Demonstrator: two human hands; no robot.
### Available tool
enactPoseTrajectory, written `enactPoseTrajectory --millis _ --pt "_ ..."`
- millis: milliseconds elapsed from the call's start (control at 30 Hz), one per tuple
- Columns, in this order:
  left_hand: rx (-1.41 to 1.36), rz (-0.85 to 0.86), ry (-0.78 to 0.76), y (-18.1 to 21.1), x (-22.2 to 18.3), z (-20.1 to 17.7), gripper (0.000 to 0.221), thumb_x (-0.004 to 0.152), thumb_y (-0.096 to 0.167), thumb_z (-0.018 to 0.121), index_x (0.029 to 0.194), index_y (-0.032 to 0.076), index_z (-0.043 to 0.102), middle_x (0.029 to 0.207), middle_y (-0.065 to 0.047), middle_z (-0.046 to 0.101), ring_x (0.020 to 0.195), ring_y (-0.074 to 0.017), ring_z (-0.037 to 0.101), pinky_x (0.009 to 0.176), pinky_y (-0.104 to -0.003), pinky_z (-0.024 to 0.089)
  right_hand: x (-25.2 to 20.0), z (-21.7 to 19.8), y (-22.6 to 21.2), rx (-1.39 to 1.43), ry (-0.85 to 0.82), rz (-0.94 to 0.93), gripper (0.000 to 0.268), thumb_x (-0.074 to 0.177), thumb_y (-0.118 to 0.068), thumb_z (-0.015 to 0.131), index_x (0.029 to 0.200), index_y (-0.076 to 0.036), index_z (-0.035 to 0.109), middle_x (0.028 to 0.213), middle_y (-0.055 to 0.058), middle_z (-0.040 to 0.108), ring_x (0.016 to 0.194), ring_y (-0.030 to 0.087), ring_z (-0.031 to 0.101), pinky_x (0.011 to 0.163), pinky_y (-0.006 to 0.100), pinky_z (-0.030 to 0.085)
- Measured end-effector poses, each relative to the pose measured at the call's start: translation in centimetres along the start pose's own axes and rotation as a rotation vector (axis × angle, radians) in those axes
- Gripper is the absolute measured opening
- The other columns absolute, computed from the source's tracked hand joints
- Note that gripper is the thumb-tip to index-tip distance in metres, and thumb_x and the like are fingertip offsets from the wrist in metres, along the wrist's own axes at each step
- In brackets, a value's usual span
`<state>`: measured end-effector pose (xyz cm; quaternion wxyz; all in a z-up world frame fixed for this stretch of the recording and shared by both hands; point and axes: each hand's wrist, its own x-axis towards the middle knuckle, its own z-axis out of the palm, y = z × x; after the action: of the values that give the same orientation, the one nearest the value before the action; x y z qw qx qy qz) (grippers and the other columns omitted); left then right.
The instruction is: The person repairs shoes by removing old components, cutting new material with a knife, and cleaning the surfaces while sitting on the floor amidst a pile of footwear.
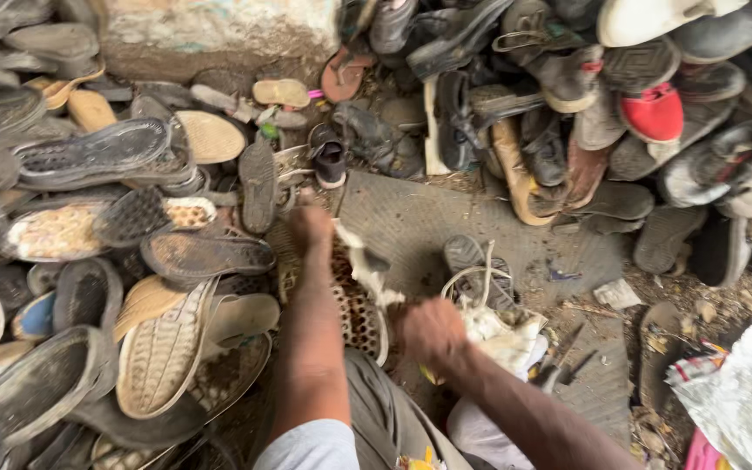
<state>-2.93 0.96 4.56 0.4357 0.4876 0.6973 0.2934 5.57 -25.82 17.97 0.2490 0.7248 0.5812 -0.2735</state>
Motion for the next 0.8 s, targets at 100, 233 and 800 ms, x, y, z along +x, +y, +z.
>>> enactPoseTrajectory --millis 100,233,800 --pt "0.153 -0.062 -0.031 1.3 -1.5 -1.6 0.069 0.112 0.055 0.019 0.068 0.012 0.052 0.055 0.002 0.034 0.045 -0.0133 0.026 0.042 -0.034 0.018 -3.4 0.7 0.8 0.03 0.146 -0.066 0.033 0.11 -0.021 0.029 0.09 -0.015 0.056 0.059 0.004 0.05 0.043 0.01 0.034 0.036 0.03 0.032" --pt "0.107 -0.098 -0.038 0.8 0.1 -1.9 0.067 0.111 0.052 0.022 0.07 0.012 0.055 0.057 0.003 0.036 0.046 -0.0128 0.03 0.042 -0.033 0.018 -5.3 -0.2 2.6 -0.207 0.348 -0.2 0.028 0.106 -0.013 0.034 0.094 -0.012 0.059 0.057 0.006 0.05 0.041 0.009 0.037 0.033 0.029 0.037" --pt "0.095 -0.052 0.104 0.7 -0.8 -6.8 0.046 0.104 0.041 0.043 0.091 0.007 0.073 0.066 0.002 0.062 0.05 -0.0096 0.055 0.042 -0.028 0.04 3.1 -7.2 7.1 -0.331 0.61 -0.157 0.041 0.084 -0.024 0.058 0.122 -0.008 0.061 0.117 0.016 0.063 0.098 0.031 0.062 0.089 0.065 0.049"
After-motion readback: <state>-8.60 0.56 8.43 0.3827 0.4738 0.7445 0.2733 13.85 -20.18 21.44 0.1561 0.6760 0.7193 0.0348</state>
